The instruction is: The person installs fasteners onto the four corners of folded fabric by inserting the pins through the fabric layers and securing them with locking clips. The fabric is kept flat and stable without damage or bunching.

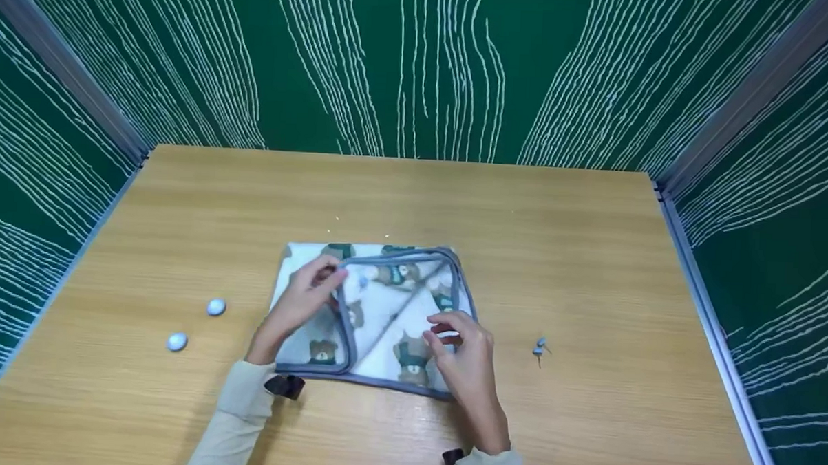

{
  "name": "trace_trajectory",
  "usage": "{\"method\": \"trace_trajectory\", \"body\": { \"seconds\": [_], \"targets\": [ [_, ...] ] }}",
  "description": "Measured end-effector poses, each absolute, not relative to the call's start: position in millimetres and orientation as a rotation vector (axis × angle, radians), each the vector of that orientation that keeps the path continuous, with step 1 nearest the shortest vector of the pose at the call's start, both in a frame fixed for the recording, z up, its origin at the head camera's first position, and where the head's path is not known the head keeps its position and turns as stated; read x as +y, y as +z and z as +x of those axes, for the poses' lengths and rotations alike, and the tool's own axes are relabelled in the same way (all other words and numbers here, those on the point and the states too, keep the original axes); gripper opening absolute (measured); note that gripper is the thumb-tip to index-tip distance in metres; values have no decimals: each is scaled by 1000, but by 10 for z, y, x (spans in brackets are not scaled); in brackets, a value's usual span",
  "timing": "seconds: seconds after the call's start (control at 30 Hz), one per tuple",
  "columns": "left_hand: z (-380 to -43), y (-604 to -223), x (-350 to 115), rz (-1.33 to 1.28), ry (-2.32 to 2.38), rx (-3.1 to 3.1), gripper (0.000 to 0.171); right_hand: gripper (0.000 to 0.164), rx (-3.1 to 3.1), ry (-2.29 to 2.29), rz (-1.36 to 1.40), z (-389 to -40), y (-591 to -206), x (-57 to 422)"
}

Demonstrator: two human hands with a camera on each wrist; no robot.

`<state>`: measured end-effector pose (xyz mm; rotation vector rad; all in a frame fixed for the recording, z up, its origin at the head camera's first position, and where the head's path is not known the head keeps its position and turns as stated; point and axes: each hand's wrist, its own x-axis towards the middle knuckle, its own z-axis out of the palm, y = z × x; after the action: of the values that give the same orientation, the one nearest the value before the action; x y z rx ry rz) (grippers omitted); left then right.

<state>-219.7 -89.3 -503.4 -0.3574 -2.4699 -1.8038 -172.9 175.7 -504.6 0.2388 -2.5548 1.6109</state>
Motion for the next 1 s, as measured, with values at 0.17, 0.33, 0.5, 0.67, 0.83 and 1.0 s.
{"method": "trace_trajectory", "body": {
  "seconds": [0.17,0.33,0.5,0.67,0.83,1.0],
  "targets": [
    [-2247,-5157,-1060,-199,-1965,-2445,18,22,-2632,1538,222,-1717,-5046,1820],
    [-2289,-5292,-1152,-46,-2072,-2425,18,22,-2694,1487,174,-1702,-5019,1877],
    [-2304,-5407,-1180,103,-2072,-2428,19,21,-2711,1470,151,-1692,-4998,1925],
    [-2301,-5455,-1160,123,-1944,-2477,15,19,-2658,1445,169,-1684,-4992,1970],
    [-2279,-5439,-1101,155,-1591,-2612,12,20,-2680,1388,158,-1666,-4963,2026],
    [-2237,-5394,-1034,148,-1413,-2628,12,21,-2705,1368,147,-1652,-4929,2072]
  ]
}}
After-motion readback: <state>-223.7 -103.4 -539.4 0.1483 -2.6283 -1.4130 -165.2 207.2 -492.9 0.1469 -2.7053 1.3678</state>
